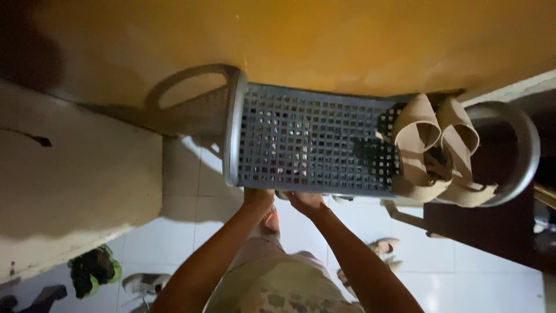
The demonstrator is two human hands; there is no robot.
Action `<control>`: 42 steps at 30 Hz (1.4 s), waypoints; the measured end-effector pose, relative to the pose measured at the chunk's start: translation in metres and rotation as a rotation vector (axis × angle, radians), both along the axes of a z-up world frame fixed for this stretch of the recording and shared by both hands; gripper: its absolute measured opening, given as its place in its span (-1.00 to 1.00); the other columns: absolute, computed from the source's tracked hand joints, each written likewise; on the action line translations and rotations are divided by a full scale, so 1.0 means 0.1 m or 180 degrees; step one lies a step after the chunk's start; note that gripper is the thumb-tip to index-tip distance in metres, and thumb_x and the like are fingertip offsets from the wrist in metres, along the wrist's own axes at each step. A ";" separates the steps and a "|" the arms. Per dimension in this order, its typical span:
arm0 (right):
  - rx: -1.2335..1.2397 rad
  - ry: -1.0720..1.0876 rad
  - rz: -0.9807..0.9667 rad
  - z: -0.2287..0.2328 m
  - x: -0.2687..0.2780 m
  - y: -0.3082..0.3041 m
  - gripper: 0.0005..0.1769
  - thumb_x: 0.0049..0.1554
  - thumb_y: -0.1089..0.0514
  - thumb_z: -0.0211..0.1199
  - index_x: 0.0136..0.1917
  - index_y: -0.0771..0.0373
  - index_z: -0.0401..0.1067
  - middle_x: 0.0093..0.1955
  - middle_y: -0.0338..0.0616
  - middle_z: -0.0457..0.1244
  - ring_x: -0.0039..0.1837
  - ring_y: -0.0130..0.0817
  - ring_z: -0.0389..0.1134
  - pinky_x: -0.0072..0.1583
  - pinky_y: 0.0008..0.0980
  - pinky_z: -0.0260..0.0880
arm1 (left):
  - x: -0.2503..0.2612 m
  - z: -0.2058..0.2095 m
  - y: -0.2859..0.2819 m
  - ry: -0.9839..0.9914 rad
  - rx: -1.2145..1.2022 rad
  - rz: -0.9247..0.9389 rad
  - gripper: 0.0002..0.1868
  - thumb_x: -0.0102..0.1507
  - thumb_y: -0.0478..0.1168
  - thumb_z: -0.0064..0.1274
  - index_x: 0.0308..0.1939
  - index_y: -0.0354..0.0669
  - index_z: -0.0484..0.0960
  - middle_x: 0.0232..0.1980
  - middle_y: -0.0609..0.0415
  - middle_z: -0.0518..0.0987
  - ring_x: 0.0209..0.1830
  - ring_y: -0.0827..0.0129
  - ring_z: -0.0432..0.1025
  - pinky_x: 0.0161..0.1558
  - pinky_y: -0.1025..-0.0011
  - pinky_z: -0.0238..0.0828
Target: The recorder picks up various pairs of shoes from the floor and arranges them neatly on a multi-tiered shoe rack.
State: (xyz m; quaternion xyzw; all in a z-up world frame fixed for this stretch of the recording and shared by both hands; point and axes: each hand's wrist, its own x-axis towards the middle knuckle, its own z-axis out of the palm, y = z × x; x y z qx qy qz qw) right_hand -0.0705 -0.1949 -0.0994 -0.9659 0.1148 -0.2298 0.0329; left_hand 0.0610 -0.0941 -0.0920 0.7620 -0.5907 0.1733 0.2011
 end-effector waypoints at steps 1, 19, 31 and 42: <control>-0.0067 -0.0035 0.0015 -0.04 0.00 -0.01 -0.88 0.11 0.04 0.27 -0.17 -0.02 0.62 -0.23 -0.14 0.42 -0.21 0.00 0.43 -0.07 -0.05 0.46 | 0.00 0.02 0.01 -0.0013 0.0021 0.0031 -0.86 0.21 -0.28 0.01 -0.26 -0.01 0.68 -0.35 0.07 0.60 -0.27 0.14 0.52 -0.10 0.09 0.42; 0.0583 0.1147 -0.0557 -0.05 -0.19 0.07 -0.80 0.14 -0.03 0.30 -0.08 0.09 0.61 -0.04 -0.01 0.45 0.09 0.07 0.46 0.20 0.25 0.34 | -0.03 0.07 0.28 0.0062 0.0271 0.0271 -0.87 0.20 -0.29 0.01 -0.33 -0.06 0.69 -0.40 0.06 0.59 -0.31 0.15 0.52 -0.13 0.08 0.42; -0.0875 -0.0486 -0.0195 -0.75 -0.21 0.02 -0.81 0.11 -0.07 0.28 -0.12 0.04 0.54 -0.09 -0.08 0.37 -0.03 0.04 0.44 0.07 0.15 0.45 | -0.05 0.15 0.21 0.0112 0.0443 0.0596 -0.86 0.20 -0.30 0.02 -0.37 -0.09 0.69 -0.44 0.05 0.58 -0.34 0.15 0.52 -0.14 0.07 0.42; 0.0146 0.2307 -0.0453 -0.01 -0.21 0.13 -0.62 0.10 -0.09 0.30 0.10 0.14 0.54 0.12 0.00 0.40 0.16 0.00 0.39 0.24 0.15 0.31 | -0.12 0.22 0.21 0.0122 0.0581 0.0737 -0.85 0.20 -0.30 0.02 -0.41 -0.12 0.69 -0.47 0.04 0.58 -0.37 0.15 0.51 -0.16 0.07 0.42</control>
